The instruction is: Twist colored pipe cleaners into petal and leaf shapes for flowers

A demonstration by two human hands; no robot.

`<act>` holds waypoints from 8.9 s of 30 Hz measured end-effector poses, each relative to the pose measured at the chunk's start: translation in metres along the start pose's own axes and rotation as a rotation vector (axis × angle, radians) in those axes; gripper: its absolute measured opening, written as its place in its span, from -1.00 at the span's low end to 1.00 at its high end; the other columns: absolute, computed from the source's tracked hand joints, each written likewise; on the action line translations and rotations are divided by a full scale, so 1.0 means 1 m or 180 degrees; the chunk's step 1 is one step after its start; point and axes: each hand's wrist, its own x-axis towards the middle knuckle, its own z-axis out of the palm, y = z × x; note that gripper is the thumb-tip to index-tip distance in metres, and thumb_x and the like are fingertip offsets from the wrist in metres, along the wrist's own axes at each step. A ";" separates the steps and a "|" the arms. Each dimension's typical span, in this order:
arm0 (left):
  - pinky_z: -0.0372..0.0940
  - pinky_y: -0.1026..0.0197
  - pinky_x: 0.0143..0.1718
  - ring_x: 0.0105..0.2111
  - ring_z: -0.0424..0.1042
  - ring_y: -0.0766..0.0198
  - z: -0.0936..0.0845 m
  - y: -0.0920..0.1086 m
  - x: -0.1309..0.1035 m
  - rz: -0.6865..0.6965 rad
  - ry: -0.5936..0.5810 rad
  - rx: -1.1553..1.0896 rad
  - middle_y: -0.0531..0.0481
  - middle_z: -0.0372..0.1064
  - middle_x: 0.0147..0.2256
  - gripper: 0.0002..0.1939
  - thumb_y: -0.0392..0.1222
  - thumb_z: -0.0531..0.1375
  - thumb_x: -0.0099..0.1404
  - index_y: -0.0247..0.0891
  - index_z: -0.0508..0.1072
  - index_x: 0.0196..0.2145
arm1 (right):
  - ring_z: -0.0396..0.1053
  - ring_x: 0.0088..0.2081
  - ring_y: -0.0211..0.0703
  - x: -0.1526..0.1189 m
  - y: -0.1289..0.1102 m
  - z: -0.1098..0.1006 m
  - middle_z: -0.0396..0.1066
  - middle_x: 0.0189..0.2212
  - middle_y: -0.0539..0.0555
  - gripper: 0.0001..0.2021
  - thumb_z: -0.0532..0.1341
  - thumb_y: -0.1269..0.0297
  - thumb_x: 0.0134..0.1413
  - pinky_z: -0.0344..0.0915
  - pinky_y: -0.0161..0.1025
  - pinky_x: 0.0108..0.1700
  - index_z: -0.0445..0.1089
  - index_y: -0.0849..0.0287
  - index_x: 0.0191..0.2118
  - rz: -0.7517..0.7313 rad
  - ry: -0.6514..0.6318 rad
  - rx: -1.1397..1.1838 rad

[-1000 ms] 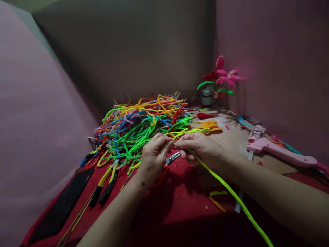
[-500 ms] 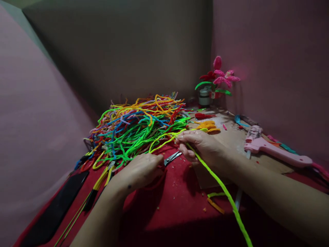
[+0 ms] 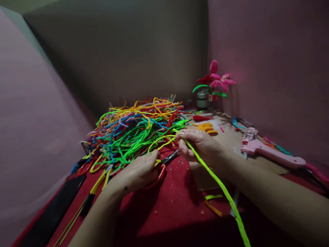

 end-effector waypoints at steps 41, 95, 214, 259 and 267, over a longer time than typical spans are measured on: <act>0.28 0.27 -0.42 -0.45 0.26 0.32 0.007 0.016 0.008 0.0238 0.1927 0.0989 -0.09 0.16 -0.30 -0.55 -0.43 -0.04 0.22 -0.34 0.19 0.08 | 0.01 -0.75 -0.43 0.004 0.004 0.000 0.19 -0.78 -0.13 -0.94 0.06 0.43 -0.10 -0.11 -0.43 -0.69 0.26 0.20 -0.46 -0.0610 0.0585 -0.0990; 0.30 0.14 -0.37 -0.34 0.45 0.09 0.009 0.037 0.006 -0.0213 0.0726 0.0781 -0.21 0.41 -0.30 -0.69 -0.36 -0.08 0.21 -0.38 0.23 -0.08 | -0.02 -0.72 -0.46 0.002 0.009 0.003 0.08 -0.78 -0.14 -0.82 0.04 0.49 -0.16 -0.10 -0.39 -0.65 0.14 0.20 -0.68 -0.0620 0.0672 -0.1455; 0.23 0.37 -0.53 -0.58 0.31 0.43 -0.023 0.046 0.045 -0.0201 0.2044 -0.5977 0.05 0.35 -0.55 -0.86 -0.22 0.28 0.04 -0.35 0.43 -0.46 | 0.06 -0.64 -0.45 0.006 0.016 0.008 0.25 -0.55 -0.07 -0.76 0.26 0.27 -0.13 -0.03 -0.38 -0.58 0.31 0.23 -0.28 -0.0257 0.0343 -0.0571; -0.03 0.43 -0.70 -0.73 -0.01 0.55 -0.037 0.033 0.049 0.0637 0.2444 -0.6999 0.16 0.08 -0.67 -0.82 -0.28 0.05 0.28 -0.37 0.36 -0.45 | -0.22 -0.68 -0.42 -0.003 0.028 0.010 -0.12 -0.73 -0.16 -0.77 0.15 0.24 0.04 -0.13 -0.38 -0.65 0.27 0.25 -0.55 0.1041 -0.0419 0.0144; 0.21 0.32 -0.44 -0.53 0.31 0.40 -0.017 0.032 0.045 0.0254 0.0969 -0.5721 -0.01 0.37 -0.48 -0.77 -0.19 0.27 0.07 -0.38 0.47 -0.31 | -0.27 -0.69 -0.43 0.001 0.020 0.004 -0.13 -0.74 -0.17 -0.80 0.17 0.29 0.01 -0.20 -0.42 -0.69 0.22 0.22 -0.56 0.0553 0.0012 0.0337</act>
